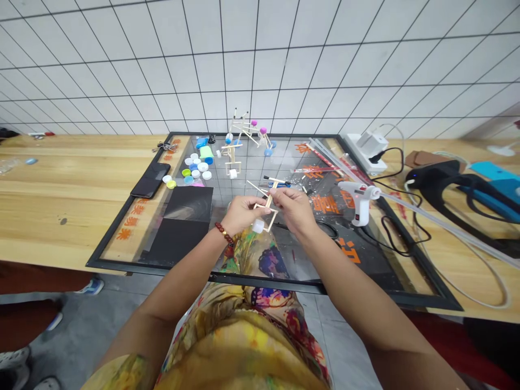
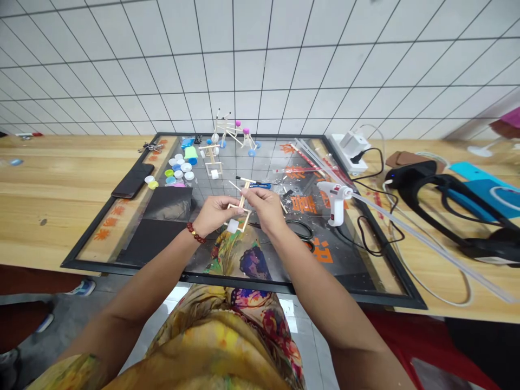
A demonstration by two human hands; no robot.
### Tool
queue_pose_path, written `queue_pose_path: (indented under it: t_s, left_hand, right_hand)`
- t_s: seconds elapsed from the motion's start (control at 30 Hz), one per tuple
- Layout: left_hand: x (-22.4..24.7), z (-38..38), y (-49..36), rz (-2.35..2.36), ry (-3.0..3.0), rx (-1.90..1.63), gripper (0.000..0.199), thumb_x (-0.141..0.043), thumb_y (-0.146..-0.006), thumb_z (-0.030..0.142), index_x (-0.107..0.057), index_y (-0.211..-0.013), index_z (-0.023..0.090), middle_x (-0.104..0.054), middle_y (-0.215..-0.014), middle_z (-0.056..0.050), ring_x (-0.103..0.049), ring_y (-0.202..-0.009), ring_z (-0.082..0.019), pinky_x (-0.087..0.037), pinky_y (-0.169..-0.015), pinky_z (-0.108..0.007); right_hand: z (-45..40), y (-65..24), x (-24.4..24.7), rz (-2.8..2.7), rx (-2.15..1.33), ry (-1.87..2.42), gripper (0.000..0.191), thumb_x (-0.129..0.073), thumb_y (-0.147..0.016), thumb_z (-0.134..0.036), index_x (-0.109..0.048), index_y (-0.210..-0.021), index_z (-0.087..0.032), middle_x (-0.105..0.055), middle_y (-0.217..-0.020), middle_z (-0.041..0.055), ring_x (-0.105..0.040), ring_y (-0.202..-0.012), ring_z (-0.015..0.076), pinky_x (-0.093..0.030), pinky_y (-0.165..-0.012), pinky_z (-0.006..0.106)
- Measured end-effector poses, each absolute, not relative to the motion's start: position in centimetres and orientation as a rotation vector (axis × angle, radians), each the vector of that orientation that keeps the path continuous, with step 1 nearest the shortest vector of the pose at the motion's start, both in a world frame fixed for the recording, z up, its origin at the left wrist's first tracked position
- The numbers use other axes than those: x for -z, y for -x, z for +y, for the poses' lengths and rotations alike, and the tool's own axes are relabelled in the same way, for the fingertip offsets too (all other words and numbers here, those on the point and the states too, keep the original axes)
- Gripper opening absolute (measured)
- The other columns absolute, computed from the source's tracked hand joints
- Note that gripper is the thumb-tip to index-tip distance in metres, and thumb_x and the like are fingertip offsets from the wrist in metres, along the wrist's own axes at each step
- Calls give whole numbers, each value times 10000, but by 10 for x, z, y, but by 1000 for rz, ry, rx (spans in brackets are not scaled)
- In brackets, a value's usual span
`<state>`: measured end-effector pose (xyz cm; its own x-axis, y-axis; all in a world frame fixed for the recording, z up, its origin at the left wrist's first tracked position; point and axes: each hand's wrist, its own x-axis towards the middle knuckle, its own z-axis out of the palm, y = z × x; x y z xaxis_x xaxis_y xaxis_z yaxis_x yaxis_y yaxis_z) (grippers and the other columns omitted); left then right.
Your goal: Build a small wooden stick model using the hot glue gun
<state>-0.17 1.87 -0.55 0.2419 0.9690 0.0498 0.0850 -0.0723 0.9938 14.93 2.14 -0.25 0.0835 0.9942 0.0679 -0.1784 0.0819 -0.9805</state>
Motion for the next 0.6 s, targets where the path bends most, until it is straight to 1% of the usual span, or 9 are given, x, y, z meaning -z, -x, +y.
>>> queue_pose_path:
  t_s: [0.17, 0.33, 0.43, 0.6]
  left_hand:
    - [7, 17, 1, 1088, -1430, -1039, 240, -827, -609, 301, -775, -775, 136, -736, -730, -50, -633, -660, -153, -502, -648, -261]
    - [9, 17, -1, 1086, -1416, -1058, 267, -851, -572, 318, -774, -758, 143, -737, -738, -53, -638, -673, -161, -500, -644, -262]
    - [9, 18, -2, 1067, -1393, -1063, 250, -840, -587, 307, -767, -758, 140, -733, -742, -48, -633, -678, -156, -501, -659, -264]
    - [10, 18, -3, 1066, -1392, -1076, 254, -841, -584, 316, -758, -742, 135, -713, -714, -34, -601, -652, -140, -482, -648, -256]
  right_hand:
    - [23, -150, 4, -1007, -1255, 1038, 312, -809, -600, -480, -699, -627, -189, -483, -512, -44, -381, -516, 82, -304, -529, 260]
    - [24, -149, 5, -983, -1303, 1046, 354, -818, -568, -517, -697, -636, -191, -463, -503, -48, -359, -501, 82, -275, -499, 257]
    - [23, -150, 4, -992, -1304, 1043, 372, -819, -570, -533, -688, -629, -190, -465, -510, -47, -367, -506, 81, -293, -501, 250]
    - [23, -151, 3, -1009, -1353, 1050, 422, -784, -608, -593, -690, -626, -183, -524, -559, -24, -406, -521, 84, -324, -513, 250]
